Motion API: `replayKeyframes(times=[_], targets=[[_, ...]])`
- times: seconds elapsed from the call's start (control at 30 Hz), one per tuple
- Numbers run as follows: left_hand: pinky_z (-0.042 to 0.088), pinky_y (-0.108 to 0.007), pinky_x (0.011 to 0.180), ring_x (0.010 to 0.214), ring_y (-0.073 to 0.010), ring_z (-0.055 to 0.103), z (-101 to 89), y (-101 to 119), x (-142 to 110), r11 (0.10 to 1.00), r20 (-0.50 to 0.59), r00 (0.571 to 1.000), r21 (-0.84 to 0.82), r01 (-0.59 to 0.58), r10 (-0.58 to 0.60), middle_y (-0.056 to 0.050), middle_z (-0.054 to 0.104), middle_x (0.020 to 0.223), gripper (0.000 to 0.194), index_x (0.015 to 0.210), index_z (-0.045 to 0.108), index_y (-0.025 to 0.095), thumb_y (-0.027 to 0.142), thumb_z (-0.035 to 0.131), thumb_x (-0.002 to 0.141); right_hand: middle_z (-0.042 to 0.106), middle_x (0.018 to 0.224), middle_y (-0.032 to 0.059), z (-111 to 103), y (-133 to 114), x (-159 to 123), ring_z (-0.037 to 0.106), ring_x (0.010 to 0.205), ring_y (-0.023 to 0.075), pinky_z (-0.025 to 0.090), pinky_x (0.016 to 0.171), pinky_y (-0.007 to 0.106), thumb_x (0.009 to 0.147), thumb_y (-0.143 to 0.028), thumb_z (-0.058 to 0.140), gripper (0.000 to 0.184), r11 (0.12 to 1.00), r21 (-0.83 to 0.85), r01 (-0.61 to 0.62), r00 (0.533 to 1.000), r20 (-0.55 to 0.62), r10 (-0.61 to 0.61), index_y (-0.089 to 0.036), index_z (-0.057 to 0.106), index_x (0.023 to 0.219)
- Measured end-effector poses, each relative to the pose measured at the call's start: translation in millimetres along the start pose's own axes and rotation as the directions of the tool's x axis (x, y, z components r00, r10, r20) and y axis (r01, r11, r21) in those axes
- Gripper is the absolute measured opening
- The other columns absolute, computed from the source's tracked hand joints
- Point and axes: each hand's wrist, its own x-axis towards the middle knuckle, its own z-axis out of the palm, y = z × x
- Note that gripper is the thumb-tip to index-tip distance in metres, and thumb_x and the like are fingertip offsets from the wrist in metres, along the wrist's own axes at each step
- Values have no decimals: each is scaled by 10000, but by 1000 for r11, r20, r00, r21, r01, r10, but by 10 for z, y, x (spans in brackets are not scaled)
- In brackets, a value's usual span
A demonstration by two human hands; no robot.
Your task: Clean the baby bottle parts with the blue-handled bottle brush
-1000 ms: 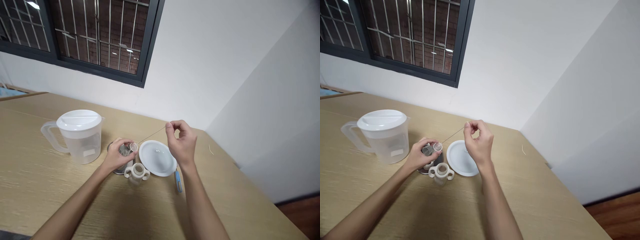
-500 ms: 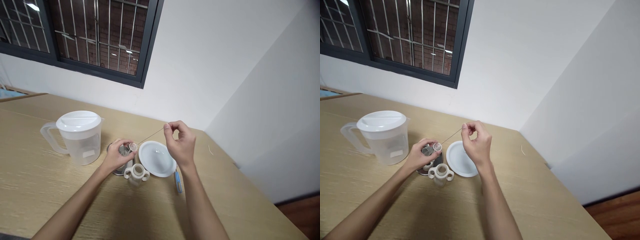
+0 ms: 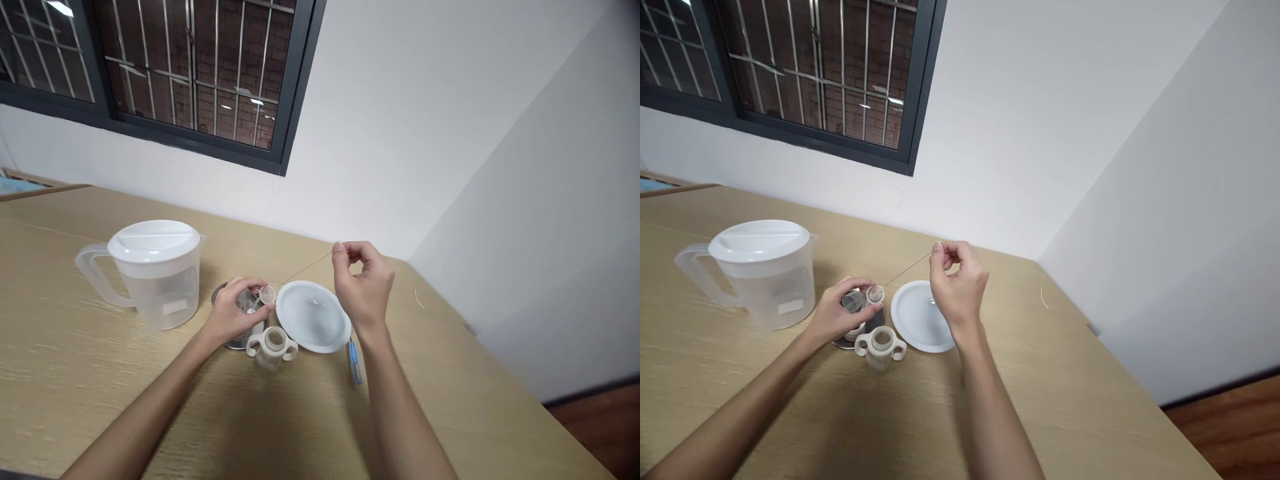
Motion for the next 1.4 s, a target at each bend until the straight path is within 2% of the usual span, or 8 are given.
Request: replayKeyframes(times=[0.17, 0.43, 0.57, 0.77, 0.97, 1.4], targets=[[495, -300, 796, 847, -180, 633, 4, -13, 3, 1000, 2, 1000, 1, 9, -9, -46, 678, 904, 315, 1022, 675, 206, 344, 751, 750, 609, 692, -8, 6, -20, -5, 548, 648, 132, 457, 656, 271, 894, -308, 592, 173, 1000, 8, 30, 999, 19, -31, -200, 596, 759], [507, -310, 814, 862, -188, 651, 20, -21, 6, 1000, 10, 1000, 20, 2, -2, -48, 704, 923, 336, 1063, 683, 219, 394, 731, 781, 580, 719, -4, 53, -134, -60, 534, 670, 136, 452, 668, 283, 930, -269, 538, 161, 981, 118, 151, 970, 174, -170, -211, 570, 784], [511, -313, 813, 856, -188, 652, 25, -11, 3, 1000, 2, 1000, 14, -5, 5, -50, 709, 917, 325, 1049, 689, 222, 396, 737, 778, 573, 718, 0, 114, -135, -107, 527, 668, 140, 448, 664, 288, 940, -273, 518, 180, 981, 139, 135, 961, 225, -164, -211, 568, 779], [513, -303, 805, 855, -185, 657, 29, -11, -11, 1000, -7, 1000, -6, 28, -28, -45, 708, 918, 330, 1032, 691, 220, 406, 747, 766, 575, 728, -4, 231, -146, -178, 520, 671, 129, 439, 660, 271, 938, -247, 524, 161, 981, 177, 82, 966, 229, -123, -205, 574, 791], [513, -304, 800, 861, -187, 658, 41, -10, -12, 999, 13, 999, -8, 39, -39, -41, 711, 918, 336, 1031, 691, 222, 411, 752, 759, 576, 743, 1, 341, -137, -259, 525, 677, 129, 435, 668, 265, 946, -249, 500, 170, 977, 197, 77, 944, 300, -135, -202, 574, 800], [532, -327, 816, 877, -201, 685, 44, -10, 11, 992, -1, 992, 9, 129, -129, -63, 740, 968, 320, 1006, 710, 203, 406, 741, 761, 600, 764, 11, 406, -35, -277, 539, 685, 134, 430, 664, 257, 945, -264, 498, 170, 978, 205, 39, 905, 407, -121, -205, 577, 807]])
